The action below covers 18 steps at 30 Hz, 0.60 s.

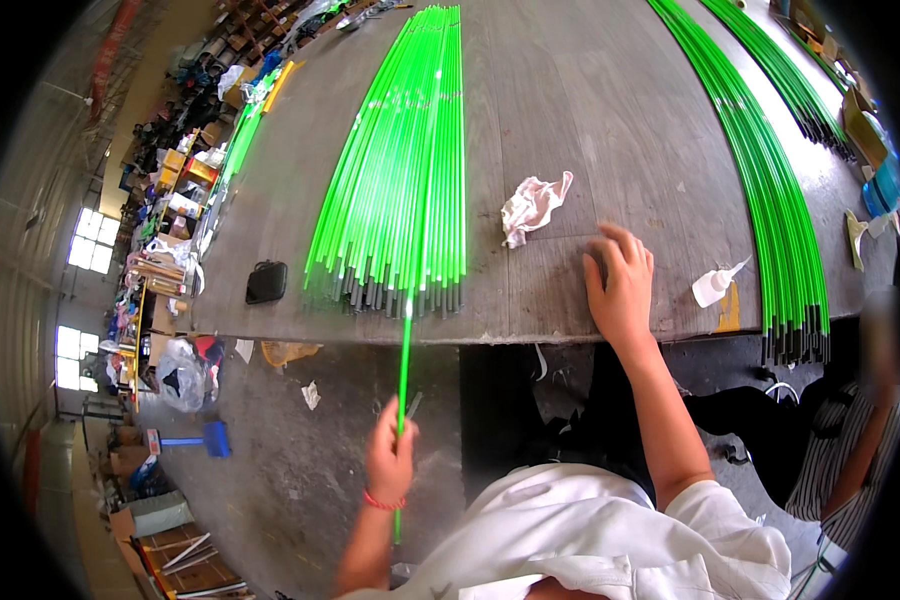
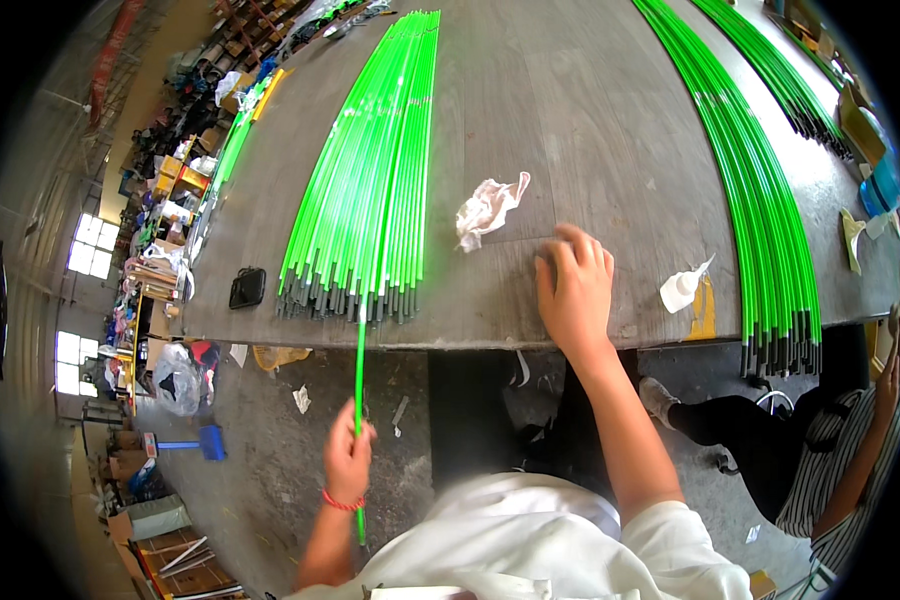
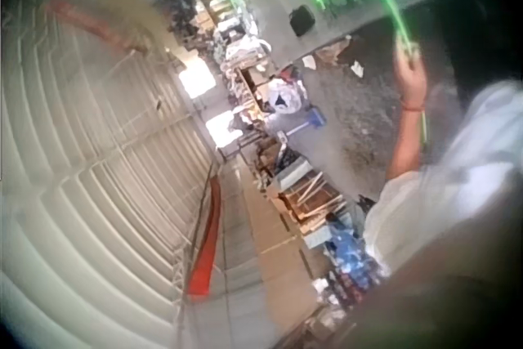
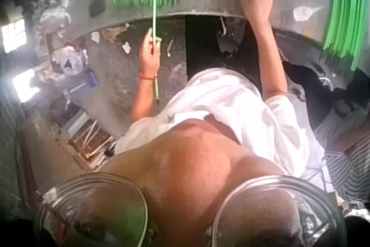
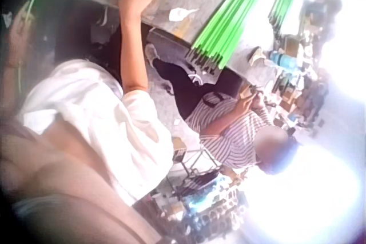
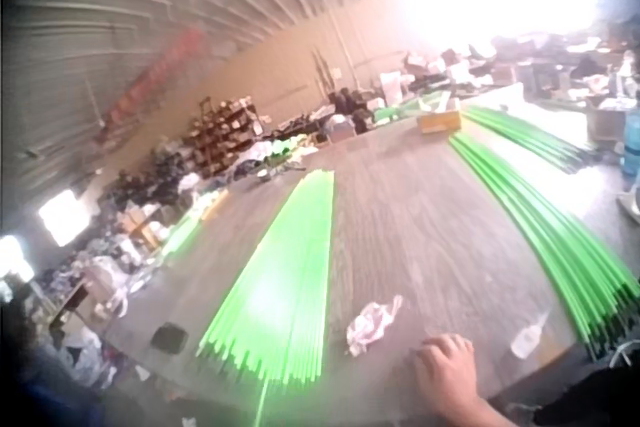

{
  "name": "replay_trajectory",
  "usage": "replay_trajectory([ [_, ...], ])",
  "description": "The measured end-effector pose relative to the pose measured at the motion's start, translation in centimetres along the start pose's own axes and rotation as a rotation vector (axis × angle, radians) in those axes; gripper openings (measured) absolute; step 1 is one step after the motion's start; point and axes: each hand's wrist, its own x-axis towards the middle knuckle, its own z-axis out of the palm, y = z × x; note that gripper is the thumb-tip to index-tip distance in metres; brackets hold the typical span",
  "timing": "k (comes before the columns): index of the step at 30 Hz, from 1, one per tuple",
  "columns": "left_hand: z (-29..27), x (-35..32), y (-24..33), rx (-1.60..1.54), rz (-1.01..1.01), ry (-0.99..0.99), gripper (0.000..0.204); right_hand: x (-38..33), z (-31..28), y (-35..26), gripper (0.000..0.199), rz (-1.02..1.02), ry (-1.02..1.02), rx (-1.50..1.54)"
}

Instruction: The person repeatedly picks up a green rod, applies glue from a bottle to a joint, inserts a metal sleeve, wipes the rod with a cloth, and places it on the table. The process is repeated for multiple rods in a workshop setting.

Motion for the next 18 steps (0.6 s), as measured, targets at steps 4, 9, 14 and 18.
replay_trajectory([
  [4, -0.5, 11.0, 2.6, 0.128, 0.365, -0.024, 0.049, -0.5, 0.3, 0.9, 0.004, -0.033, -0.071, 0.152],
  [9, 1.6, 24.9, 4.8, 0.398, 0.351, -0.004, 0.047, -0.2, 0.5, 0.4, 0.004, -0.095, -0.059, 0.144],
  [14, 6.3, 32.2, 2.6, 0.703, 0.500, -0.040, 0.044, -0.2, 0.6, 0.5, 0.005, -0.079, -0.062, 0.148],
  [18, 9.2, 31.3, 1.5, 0.786, 0.550, -0.059, 0.044, -0.1, 0.4, 0.7, 0.004, -0.061, -0.075, 0.174],
])
